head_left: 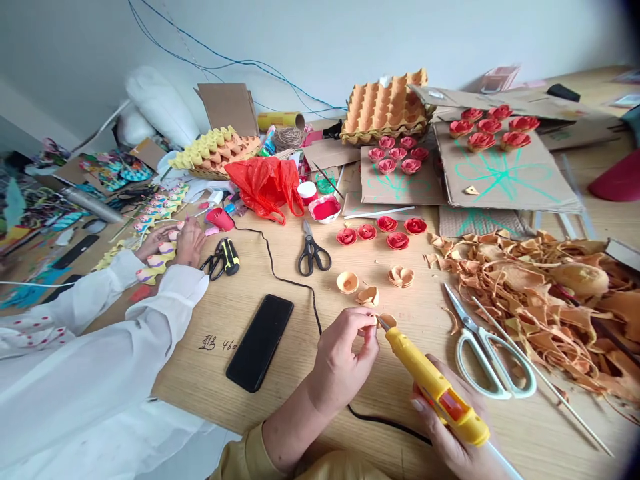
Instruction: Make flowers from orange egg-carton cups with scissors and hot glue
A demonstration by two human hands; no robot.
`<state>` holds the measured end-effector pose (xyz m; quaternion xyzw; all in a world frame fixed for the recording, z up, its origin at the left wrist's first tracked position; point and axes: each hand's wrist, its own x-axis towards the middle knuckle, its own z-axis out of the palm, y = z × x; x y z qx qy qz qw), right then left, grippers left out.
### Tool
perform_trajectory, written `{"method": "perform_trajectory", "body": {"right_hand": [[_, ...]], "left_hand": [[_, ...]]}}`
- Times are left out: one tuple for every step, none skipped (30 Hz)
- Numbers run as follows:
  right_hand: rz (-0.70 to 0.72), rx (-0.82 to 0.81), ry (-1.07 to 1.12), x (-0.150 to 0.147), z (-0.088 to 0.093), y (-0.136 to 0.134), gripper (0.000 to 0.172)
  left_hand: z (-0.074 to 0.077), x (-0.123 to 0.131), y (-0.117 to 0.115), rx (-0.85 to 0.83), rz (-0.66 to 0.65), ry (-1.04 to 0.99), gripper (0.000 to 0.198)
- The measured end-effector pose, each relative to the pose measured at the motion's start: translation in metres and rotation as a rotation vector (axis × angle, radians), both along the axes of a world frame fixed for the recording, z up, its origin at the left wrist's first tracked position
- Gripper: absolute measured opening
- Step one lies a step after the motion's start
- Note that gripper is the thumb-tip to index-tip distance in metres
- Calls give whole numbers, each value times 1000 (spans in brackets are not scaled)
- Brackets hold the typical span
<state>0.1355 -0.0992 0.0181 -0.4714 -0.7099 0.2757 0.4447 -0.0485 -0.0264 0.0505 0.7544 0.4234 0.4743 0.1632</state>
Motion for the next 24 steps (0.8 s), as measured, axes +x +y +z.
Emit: {"method": "perform_trajectory", "body": {"right_hand": [[0, -2, 2, 0, 0, 0, 10], [3, -4, 3, 0, 0, 0, 10], [4, -6, 4, 0, 0, 0, 10], [3, -8, 3, 0, 0, 0, 10], [3, -11, 2, 0, -1, 0, 10], [4, -12, 0, 1, -2, 0, 10], [5, -12, -1, 1, -2, 0, 10], [6, -12, -1, 2, -3, 0, 11], [7, -12, 2, 2, -4, -1, 11], [11, -12, 4, 3, -5, -1, 10], [14, -14, 6, 3, -5, 0, 10], [15, -15, 7, 3, -5, 0, 9], [20, -16, 8, 3, -4, 1, 9], [22, -15, 12, 3, -2, 2, 9], [27, -13, 20, 3, 0, 2, 9], [34, -13, 31, 3, 2, 3, 11], [34, -15, 47, 3, 4, 3, 12], [33, -20, 66, 4, 6, 2, 14], [23, -29, 94, 5, 6, 2, 15], [8, -51, 127, 6, 6, 1, 17], [-11, -88, 169, 7, 4, 0, 19], [-36, -137, 221, 7, 2, -1, 21], [-57, -194, 285, 7, 0, -1, 24], [-78, -254, 363, 7, -2, -1, 26]], "left_hand": [[1, 0, 0, 1, -1, 2, 27], [2, 1, 0, 2, -2, 4, 26], [2, 1, 0, 1, -3, 6, 26], [3, 1, 0, -2, -1, 8, 26], [3, 1, -1, -5, 3, 8, 25], [3, 1, -1, -8, 7, 6, 25], [3, 1, 0, -12, 11, 1, 24], [3, 1, 0, -16, 14, -6, 24], [2, 1, 0, -19, 15, -15, 24], [1, 0, 0, -23, 14, -22, 24], [1, 0, 1, -25, 12, -29, 25], [1, 0, 1, -27, 8, -35, 25], [1, 0, 1, -28, 3, -41, 25], [1, 1, 1, -31, -2, -46, 25], [1, 1, 1, -37, -6, -51, 25], [1, 2, 1, -50, -7, -56, 24], [1, 3, 1, -70, -5, -61, 23], [0, 4, 0, -94, 3, -65, 23], [-1, 5, -1, -123, 12, -69, 22], [-2, 6, -1, -152, 21, -75, 23], [-3, 7, -2, -175, 29, -81, 26], [-4, 8, -3, -190, 31, -86, 29], [-5, 9, -4, -201, 25, -88, 32], [-5, 10, -4, -210, 12, -89, 33]]}}
